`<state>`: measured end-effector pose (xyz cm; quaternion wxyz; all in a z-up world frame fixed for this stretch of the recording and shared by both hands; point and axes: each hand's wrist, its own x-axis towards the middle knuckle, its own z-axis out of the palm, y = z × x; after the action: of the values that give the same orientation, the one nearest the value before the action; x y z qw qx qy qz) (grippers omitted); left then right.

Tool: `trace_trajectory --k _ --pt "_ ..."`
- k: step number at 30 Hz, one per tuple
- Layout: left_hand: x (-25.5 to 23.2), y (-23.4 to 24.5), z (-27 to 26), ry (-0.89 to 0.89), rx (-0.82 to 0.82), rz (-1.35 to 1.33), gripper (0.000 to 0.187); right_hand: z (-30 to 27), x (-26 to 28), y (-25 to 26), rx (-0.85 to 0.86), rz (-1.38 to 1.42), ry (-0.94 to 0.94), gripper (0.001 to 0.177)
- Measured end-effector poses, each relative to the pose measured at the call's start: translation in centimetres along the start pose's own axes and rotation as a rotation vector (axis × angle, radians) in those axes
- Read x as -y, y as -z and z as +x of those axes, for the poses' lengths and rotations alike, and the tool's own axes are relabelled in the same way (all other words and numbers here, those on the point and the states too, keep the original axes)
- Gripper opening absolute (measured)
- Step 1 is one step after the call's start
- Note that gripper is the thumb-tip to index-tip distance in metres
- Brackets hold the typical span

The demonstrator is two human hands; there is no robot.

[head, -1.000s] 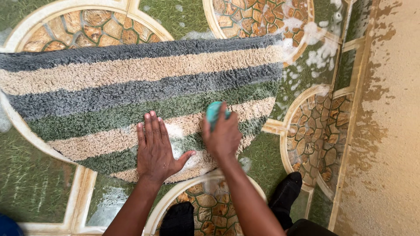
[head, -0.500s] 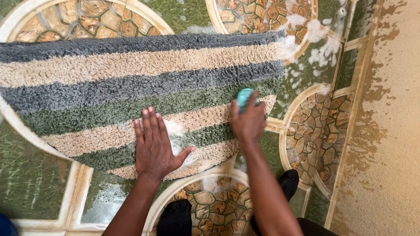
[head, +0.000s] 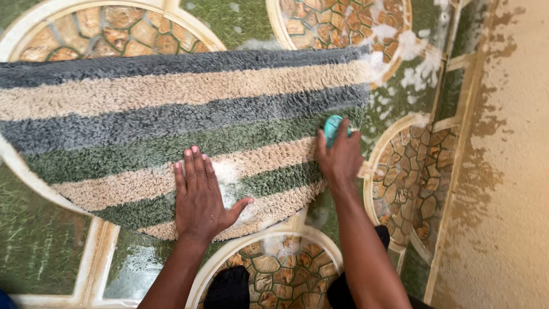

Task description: The person scrubs a striped rug with a blue sponge on a tiled floor and adds soapy water from a bucket.

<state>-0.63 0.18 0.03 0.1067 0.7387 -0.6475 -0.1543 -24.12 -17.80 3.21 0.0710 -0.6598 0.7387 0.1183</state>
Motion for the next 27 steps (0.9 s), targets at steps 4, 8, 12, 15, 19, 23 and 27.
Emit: trace_trajectory --k 4,8,12,15,19,23,27 --pt "-0.4 0.5 0.3 0.044 0.267 0.252 0.128 -4.4 7.5 -0.9 0.101 0.061 0.067 0.082" --pt "0.3 -0.9 -0.7 0.006 -0.010 -0.029 0.125 -9.3 13.3 -0.8 0.283 0.040 0.392 0.079" --pt "0.5 -1.0 -0.5 -0.002 0.001 -0.013 0.127 -4.5 7.7 -0.8 0.115 0.060 0.345 0.082" --pt "0.4 -0.5 -0.4 -0.003 0.023 0.010 0.125 1.6 1.3 1.0 0.060 0.074 0.015 0.074" --pt "-0.2 0.2 0.0 0.020 0.171 0.126 0.125 1.3 3.6 0.2 -0.015 0.104 -0.093 0.075" --pt "0.1 -0.1 0.6 0.016 0.135 0.135 0.125 -5.0 12.5 -0.7 0.195 0.085 0.167 0.079" --pt "0.5 -1.1 0.0 -0.014 -0.051 -0.040 0.124 -5.3 12.8 -0.3 0.274 0.036 0.456 0.082"
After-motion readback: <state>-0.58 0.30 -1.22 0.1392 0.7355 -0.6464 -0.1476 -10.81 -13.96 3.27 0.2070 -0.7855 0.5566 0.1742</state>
